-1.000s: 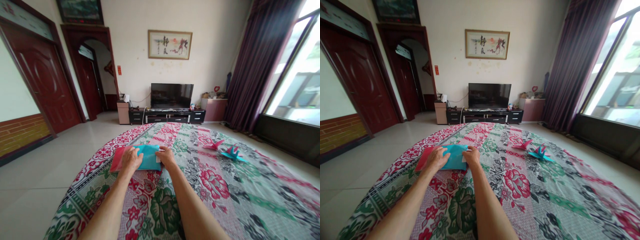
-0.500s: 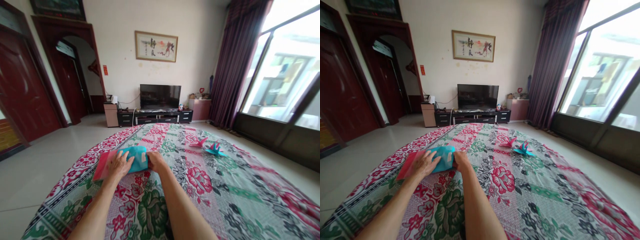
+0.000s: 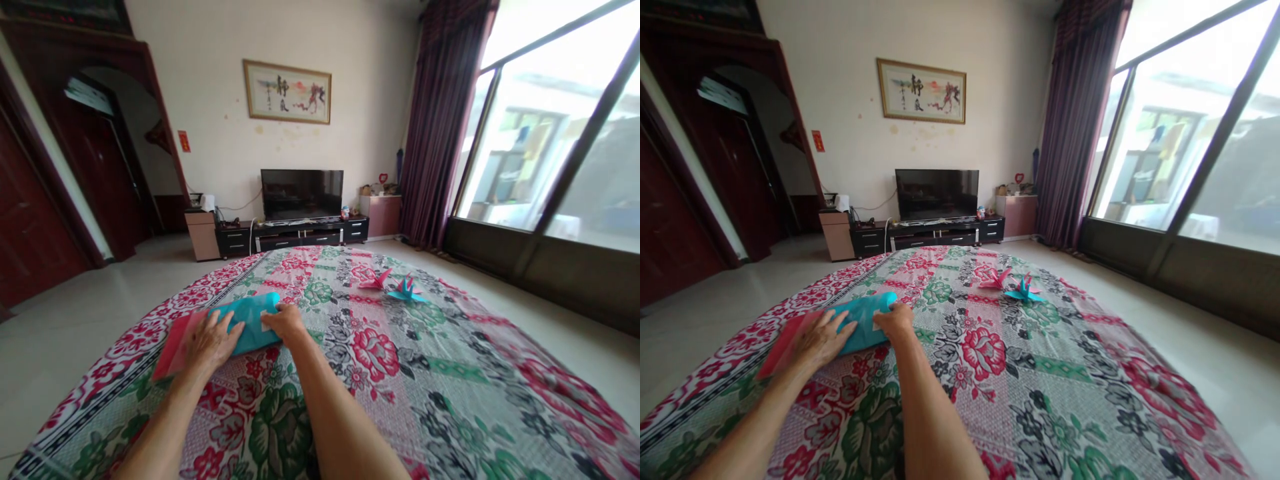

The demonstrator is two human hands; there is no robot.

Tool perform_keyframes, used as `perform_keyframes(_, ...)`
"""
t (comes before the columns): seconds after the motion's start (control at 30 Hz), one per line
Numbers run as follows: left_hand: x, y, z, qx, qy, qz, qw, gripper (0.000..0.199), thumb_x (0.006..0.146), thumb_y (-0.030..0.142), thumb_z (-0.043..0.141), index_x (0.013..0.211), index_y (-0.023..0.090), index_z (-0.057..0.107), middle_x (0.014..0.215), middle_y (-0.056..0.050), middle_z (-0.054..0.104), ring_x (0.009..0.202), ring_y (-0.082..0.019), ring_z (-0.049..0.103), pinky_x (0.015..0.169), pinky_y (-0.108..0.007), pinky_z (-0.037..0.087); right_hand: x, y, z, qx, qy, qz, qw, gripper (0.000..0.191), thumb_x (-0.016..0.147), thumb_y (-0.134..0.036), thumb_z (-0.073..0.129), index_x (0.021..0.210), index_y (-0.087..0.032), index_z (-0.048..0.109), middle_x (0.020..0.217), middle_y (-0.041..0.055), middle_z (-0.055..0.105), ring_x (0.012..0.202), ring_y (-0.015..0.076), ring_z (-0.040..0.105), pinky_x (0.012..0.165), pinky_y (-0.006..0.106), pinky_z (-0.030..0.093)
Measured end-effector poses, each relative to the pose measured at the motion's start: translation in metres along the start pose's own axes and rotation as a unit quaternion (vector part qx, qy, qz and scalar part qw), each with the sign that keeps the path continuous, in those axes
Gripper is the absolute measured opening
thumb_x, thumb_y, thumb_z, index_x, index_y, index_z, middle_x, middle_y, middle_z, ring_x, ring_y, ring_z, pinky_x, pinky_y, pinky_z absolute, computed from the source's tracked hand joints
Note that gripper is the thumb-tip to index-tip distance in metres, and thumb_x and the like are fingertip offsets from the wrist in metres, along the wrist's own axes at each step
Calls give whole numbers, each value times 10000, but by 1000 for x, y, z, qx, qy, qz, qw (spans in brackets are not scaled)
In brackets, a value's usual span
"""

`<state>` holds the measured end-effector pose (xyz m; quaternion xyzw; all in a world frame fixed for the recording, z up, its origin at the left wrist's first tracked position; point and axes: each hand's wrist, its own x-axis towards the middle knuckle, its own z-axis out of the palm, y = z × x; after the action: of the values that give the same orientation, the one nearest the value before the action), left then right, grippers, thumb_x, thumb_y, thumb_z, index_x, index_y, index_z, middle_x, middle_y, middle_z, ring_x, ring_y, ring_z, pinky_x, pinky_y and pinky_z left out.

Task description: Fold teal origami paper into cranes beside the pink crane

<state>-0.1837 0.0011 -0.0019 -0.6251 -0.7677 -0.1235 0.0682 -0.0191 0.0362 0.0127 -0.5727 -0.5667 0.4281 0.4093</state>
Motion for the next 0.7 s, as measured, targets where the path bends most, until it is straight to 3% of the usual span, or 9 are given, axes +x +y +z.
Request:
perform_keyframes(0.13, 0, 0, 1, 4, -6, -8, 1000, 590, 851, 544, 231, 1289, 236, 481, 1391, -86, 392, 1243, -320, 369, 992, -517, 309, -1, -4, -5, -28, 35, 19, 999, 281, 525, -287, 715, 763, -159, 637, 721, 30, 615, 840, 213, 581, 656, 245, 443)
perform_keyframes(0.27, 1, 0, 2, 5, -9, -10, 1000, 589, 845, 555, 241, 1288, 248, 480, 1391, -81, 391, 1245, -314, 370, 993, -501, 313, -3, -3, -11, -8, -6, 36, 999, 72, 605, -226, 628, 606, -159, 603, 497, -33, 497, 565, 123, 530, 501, 203, 396)
perform_keyframes(0.37, 0, 0, 0, 9, -6, -17, 1000, 574, 841, 558, 257, 1284, 268, 480, 1391, -67, 392, 1240, -308, 378, 997, -491, 308, -1, 1, -15, 15, -41, 47, 998, 26, 598, -179, 611, 597, -161, 593, 433, -69, 420, 442, 86, 444, 437, 192, 361)
perform_keyframes(0.7, -5, 4, -8, 2, -10, -29, 1000, 537, 844, 532, 297, 1269, 271, 495, 1376, -66, 412, 1235, -291, 383, 1010, -457, 295, 7, 11, -26, 48, -23, 27, 998, 134, 571, -228, 655, 680, -151, 643, 508, -30, 546, 518, 122, 523, 468, 196, 372)
